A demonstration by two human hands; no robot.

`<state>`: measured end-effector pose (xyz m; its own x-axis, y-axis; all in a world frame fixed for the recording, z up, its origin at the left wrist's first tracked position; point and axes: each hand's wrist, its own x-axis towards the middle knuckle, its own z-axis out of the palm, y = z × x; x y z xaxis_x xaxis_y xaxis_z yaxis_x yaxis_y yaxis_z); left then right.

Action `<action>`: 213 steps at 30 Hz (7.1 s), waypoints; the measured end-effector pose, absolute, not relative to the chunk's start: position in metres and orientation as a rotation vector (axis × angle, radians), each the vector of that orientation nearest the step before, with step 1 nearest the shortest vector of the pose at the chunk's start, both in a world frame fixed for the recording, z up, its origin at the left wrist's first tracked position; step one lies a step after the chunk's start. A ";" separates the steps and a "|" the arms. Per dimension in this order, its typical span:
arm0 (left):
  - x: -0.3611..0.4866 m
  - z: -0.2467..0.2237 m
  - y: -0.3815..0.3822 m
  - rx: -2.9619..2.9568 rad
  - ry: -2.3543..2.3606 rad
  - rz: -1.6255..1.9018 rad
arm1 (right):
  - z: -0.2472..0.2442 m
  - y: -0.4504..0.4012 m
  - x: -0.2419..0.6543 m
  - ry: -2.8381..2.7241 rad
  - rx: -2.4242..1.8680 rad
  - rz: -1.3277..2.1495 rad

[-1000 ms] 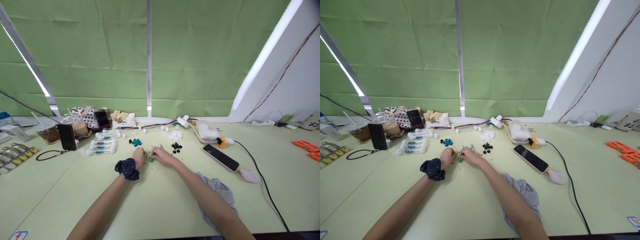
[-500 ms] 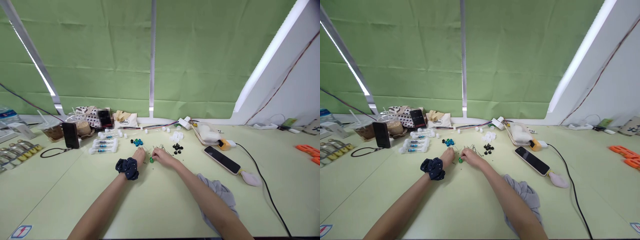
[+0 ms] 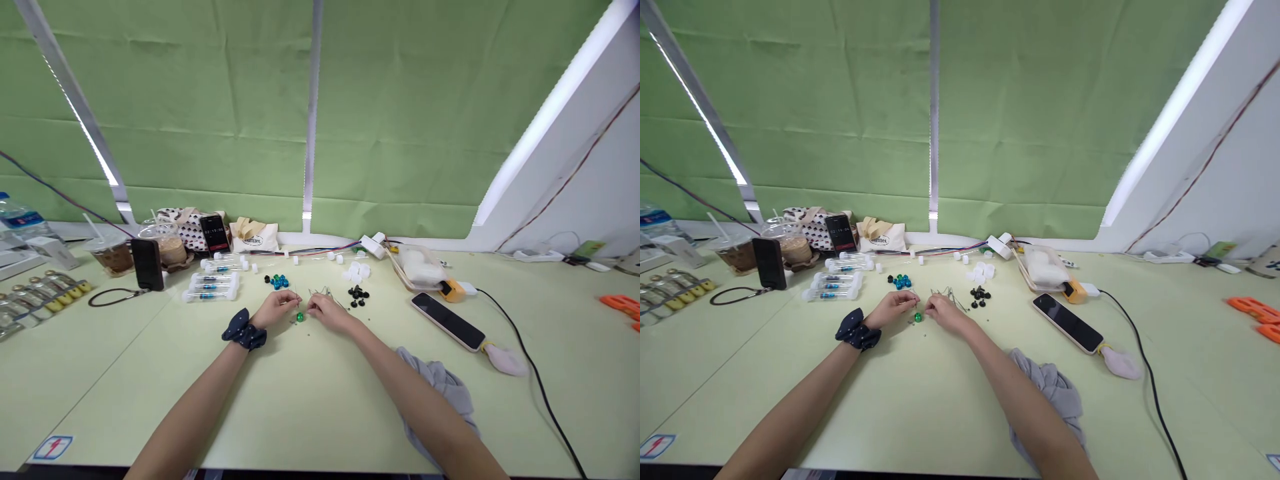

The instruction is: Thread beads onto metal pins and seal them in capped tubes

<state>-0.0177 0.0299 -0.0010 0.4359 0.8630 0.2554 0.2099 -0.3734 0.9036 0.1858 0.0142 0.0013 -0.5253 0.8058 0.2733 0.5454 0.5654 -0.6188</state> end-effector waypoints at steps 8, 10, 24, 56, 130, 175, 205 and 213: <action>-0.020 0.003 0.024 1.798 0.880 0.829 | 0.001 0.014 0.186 -2.249 -1.104 0.667; -0.020 0.003 0.024 1.811 0.888 0.822 | 0.000 0.014 0.187 -2.251 -1.101 0.663; -0.018 0.010 0.020 1.930 0.889 0.810 | -0.001 0.014 0.184 -2.270 -1.077 0.639; -0.015 0.004 0.020 1.856 0.870 0.770 | -0.008 0.016 0.180 -2.147 -1.028 0.654; 0.001 -0.010 0.017 1.532 0.871 1.106 | -0.005 0.011 0.171 -1.977 -1.189 0.379; 0.000 -0.012 0.019 1.714 0.881 1.145 | -0.008 0.013 0.171 -2.001 -1.126 0.362; 0.002 -0.004 0.013 1.748 0.871 1.116 | -0.009 0.009 0.169 -1.849 -1.224 0.235; 0.001 -0.002 0.014 1.821 0.838 1.131 | -0.010 0.011 0.169 -1.879 -1.213 0.282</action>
